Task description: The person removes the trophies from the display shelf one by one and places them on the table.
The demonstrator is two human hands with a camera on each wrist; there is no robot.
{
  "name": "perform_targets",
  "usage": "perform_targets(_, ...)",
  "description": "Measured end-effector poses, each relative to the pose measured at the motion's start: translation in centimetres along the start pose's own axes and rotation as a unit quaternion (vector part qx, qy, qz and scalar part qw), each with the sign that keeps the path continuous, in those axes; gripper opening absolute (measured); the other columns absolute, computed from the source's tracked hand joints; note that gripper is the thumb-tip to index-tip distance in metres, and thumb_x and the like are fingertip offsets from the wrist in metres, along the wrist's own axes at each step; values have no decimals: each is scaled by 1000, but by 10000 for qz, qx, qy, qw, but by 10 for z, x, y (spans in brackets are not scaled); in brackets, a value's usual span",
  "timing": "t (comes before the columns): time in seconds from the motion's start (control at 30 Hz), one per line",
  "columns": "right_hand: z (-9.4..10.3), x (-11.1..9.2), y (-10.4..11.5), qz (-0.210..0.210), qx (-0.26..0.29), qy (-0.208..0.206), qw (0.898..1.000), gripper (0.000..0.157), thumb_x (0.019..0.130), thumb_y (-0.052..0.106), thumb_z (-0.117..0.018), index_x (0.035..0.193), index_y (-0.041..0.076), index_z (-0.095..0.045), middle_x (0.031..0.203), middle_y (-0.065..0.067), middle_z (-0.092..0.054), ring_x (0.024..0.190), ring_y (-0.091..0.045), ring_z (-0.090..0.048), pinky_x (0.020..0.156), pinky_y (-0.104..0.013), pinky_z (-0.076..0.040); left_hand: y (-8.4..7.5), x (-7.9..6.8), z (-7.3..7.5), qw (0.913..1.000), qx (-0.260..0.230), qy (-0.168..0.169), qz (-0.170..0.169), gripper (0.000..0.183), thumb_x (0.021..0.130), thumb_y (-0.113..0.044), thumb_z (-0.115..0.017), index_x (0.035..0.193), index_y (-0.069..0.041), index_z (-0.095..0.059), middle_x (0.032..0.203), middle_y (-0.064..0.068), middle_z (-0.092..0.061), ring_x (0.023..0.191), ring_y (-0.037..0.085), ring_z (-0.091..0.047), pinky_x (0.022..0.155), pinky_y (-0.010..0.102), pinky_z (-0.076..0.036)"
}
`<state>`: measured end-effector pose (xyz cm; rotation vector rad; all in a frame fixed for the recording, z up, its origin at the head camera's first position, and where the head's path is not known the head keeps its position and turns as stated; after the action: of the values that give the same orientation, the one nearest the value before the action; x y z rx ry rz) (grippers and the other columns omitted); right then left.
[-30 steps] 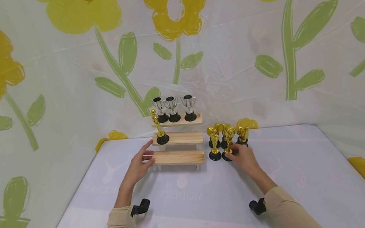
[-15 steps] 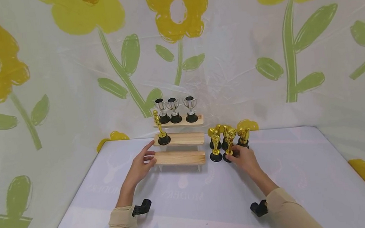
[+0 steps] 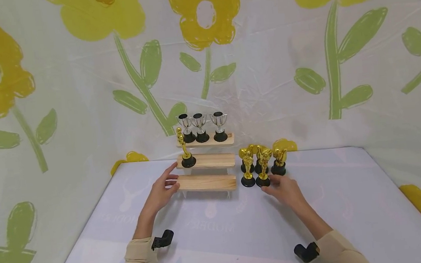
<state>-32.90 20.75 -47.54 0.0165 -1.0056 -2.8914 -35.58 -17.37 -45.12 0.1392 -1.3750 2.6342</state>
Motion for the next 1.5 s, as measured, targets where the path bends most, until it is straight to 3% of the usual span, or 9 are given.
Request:
perform_targets(0.27, -3, -12, 9, 1, 255, 166, 9995, 60, 90, 34, -70, 134, -4, -56, 133, -24, -60, 120, -42, -60, 89, -48, -57, 2, 1, -1, 10000, 46, -3, 33, 71, 91, -2, -63, 151, -28, -37, 125, 18, -62, 110, 31, -65, 91, 44, -57)
perform_targets(0.9, -4, -16, 63, 1045, 442, 95, 9935, 58, 88, 32, -73, 133, -2, -58, 134, -21, -60, 118, -38, -62, 90, -45, -57, 1, 1, 0, 10000, 0, 26, 8, 72, 90, -1, -64, 151, -28, -38, 124, 18, -62, 109, 31, -65, 91, 43, -57)
perform_targets(1.13, -5, -11, 83, 1247, 380, -50, 9915, 54, 86, 32, -75, 129, 1, -62, 128, -20, -65, 113, -37, -65, 87, -45, -58, 1, 2, 0, 10000, 39, 24, -48, 72, 90, -1, -63, 152, -28, -37, 124, 18, -62, 109, 30, -65, 90, 43, -57)
perform_targets(1.5, -10, 0, 112, 1437, 376, 92, 9889, 56, 86, 30, -75, 131, 1, -60, 128, -20, -65, 114, -36, -65, 87, -45, -58, -1, 1, 1, 9999, 72, -25, -91, 71, 91, -1, -63, 152, -26, -37, 124, 18, -62, 109, 31, -65, 90, 44, -57)
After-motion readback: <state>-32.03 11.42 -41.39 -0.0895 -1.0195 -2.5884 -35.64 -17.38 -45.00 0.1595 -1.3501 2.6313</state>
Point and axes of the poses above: each hand's wrist, its own x-axis towards the middle knuckle, its own z-axis out of the back of the hand, y = z × x, the point moved 9 cm from there along x, towards the middle knuckle
